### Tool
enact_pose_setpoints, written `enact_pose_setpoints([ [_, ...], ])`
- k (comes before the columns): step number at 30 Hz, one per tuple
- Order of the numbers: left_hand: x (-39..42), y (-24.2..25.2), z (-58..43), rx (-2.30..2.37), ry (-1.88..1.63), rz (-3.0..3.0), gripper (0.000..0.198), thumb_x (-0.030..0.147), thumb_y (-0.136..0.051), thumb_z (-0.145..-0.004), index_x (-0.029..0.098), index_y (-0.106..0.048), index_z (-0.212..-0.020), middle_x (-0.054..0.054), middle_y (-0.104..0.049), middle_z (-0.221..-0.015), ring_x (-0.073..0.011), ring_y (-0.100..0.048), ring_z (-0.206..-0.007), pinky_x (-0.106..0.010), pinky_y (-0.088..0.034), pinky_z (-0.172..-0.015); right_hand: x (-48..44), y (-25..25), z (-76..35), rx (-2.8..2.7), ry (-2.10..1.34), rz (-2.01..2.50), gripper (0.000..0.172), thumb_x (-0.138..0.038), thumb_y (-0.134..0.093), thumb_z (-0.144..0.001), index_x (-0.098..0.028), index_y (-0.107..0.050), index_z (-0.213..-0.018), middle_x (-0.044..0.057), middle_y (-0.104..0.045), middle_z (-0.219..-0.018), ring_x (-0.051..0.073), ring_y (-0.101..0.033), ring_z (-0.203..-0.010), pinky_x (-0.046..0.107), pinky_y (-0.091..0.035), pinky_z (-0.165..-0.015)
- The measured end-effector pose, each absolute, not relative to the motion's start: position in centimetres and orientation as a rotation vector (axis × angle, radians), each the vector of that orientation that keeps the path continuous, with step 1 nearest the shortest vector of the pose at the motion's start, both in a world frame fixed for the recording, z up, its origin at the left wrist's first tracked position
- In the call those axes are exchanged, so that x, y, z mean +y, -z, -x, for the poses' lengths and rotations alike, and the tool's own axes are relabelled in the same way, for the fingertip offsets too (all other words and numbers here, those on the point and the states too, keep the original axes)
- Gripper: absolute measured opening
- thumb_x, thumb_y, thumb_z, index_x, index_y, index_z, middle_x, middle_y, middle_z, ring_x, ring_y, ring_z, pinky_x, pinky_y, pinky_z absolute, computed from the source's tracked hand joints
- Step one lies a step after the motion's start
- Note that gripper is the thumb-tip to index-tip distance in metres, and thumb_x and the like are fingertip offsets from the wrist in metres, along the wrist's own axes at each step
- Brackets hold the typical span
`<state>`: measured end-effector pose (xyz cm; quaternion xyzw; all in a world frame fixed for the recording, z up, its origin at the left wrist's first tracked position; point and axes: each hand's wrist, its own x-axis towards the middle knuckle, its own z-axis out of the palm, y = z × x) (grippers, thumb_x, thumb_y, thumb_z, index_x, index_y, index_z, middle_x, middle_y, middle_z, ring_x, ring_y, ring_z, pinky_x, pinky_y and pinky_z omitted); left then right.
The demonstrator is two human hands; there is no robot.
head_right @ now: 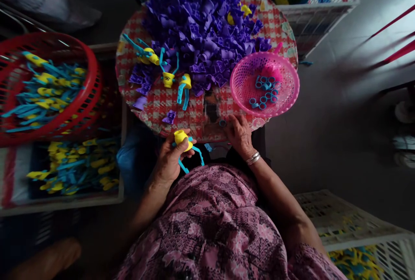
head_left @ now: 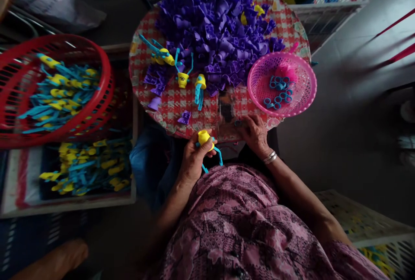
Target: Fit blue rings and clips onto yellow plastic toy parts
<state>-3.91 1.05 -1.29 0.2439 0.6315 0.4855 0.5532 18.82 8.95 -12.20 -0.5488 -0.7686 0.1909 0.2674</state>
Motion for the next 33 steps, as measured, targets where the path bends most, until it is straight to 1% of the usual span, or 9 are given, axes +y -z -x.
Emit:
enact_pose_setpoints([
  [5, 1.0, 1.6, 3.1, 1.472, -1.138, -0.550, 0.067, 0.060, -0.096, -0.068, 0.018, -0.076, -0.117, -0.004, -0.080, -0.086, -0.0105, -0.067, -0.057, -0.022, -0.053, -0.058, 9.4, 10.7, -17.1, -2.049, -0.539, 1.583, 0.028, -0.039, -0.071, -0.102, -0.023, -0.077, -0.125, 0.013, -0.071, -0.121, 0.030, -0.063, -0.110, 0.045, -0.054, -0.098],
  [7, 0.8, 1.4, 3.0, 1.456, -1.116, -0.579, 0.064, 0.059, -0.096, -0.070, 0.018, -0.076, -0.116, -0.004, -0.080, -0.087, -0.0109, -0.068, -0.059, -0.022, -0.055, -0.059, 9.2, 9.8, -16.6, -1.859, -0.773, 1.508, 0.028, -0.044, -0.071, -0.101, -0.022, -0.078, -0.118, 0.010, -0.072, -0.110, 0.026, -0.065, -0.099, 0.041, -0.055, -0.091],
  [11, 0.5, 0.9, 3.1, 1.413, -1.112, -0.615, 0.061, 0.057, -0.096, -0.071, 0.021, -0.074, -0.115, -0.002, -0.076, -0.091, -0.0162, -0.073, -0.074, -0.023, -0.059, -0.058, 7.9, 6.6, -15.5, -1.322, -1.413, 1.137, 0.044, -0.062, -0.075, -0.095, -0.022, -0.073, -0.115, 0.004, -0.073, -0.098, 0.018, -0.065, -0.085, 0.032, -0.055, -0.078],
  [14, 0.4, 0.5, 3.1, 1.387, -1.112, -0.672, 0.056, 0.054, -0.098, -0.069, 0.024, -0.074, -0.109, 0.002, -0.071, -0.090, -0.0149, -0.069, -0.075, -0.022, -0.061, -0.058, 7.0, 3.8, -14.7, -1.212, -1.579, 1.027, 0.049, -0.064, -0.085, -0.087, -0.022, -0.074, -0.109, 0.001, -0.071, -0.090, 0.015, -0.061, -0.077, 0.028, -0.052, -0.070],
  [18, 0.1, 0.0, 3.2, 1.350, -1.085, -0.751, 0.045, 0.049, -0.097, -0.073, 0.025, -0.076, -0.106, 0.002, -0.068, -0.088, -0.0126, -0.064, -0.072, -0.022, -0.062, -0.061, 6.5, 1.5, -14.3, -1.333, -1.551, 0.992, 0.047, -0.065, -0.086, -0.086, -0.022, -0.076, -0.105, -0.001, -0.066, -0.082, 0.013, -0.054, -0.070, 0.027, -0.047, -0.064],
  [21, -0.3, 0.1, 3.6, 1.317, -1.099, -0.766, 0.044, 0.047, -0.096, -0.074, 0.025, -0.078, -0.107, 0.001, -0.070, -0.090, -0.0135, -0.064, -0.073, -0.023, -0.062, -0.063, 6.4, 1.0, -14.3, -1.416, -1.518, 0.936, 0.046, -0.065, -0.084, -0.089, -0.022, -0.078, -0.106, 0.000, -0.067, -0.088, 0.014, -0.057, -0.076, 0.028, -0.048, -0.069],
  [25, -0.7, 0.9, 4.1, 1.295, -1.157, -0.769, 0.046, 0.043, -0.098, -0.074, 0.026, -0.079, -0.113, -0.001, -0.076, -0.101, -0.0155, -0.069, -0.082, -0.023, -0.062, -0.068, 5.7, 0.9, -13.9, -1.474, -1.507, 0.850, 0.035, -0.056, -0.081, -0.095, -0.024, -0.078, -0.110, 0.000, -0.068, -0.094, 0.015, -0.060, -0.083, 0.029, -0.051, -0.078],
  [29, -0.7, 1.0, 4.1, 1.310, -1.188, -0.746, 0.048, 0.043, -0.098, -0.072, 0.026, -0.079, -0.112, -0.001, -0.076, -0.101, -0.0157, -0.071, -0.081, -0.022, -0.062, -0.064, 5.3, 1.8, -13.5, -1.384, -1.519, 0.891, 0.033, -0.051, -0.078, -0.098, -0.025, -0.073, -0.119, 0.001, -0.070, -0.097, 0.015, -0.062, -0.082, 0.028, -0.052, -0.076],
  [33, -0.2, 0.8, 3.7, 1.338, -1.209, -0.729, 0.050, 0.046, -0.099, -0.070, 0.024, -0.077, -0.110, -0.001, -0.077, -0.094, -0.0181, -0.075, -0.081, -0.021, -0.061, -0.059, 7.4, 4.3, -14.8, -1.530, -1.157, 1.160, 0.033, -0.044, -0.067, -0.104, -0.023, -0.067, -0.129, 0.005, -0.071, -0.105, 0.018, -0.062, -0.082, 0.033, -0.054, -0.078],
])
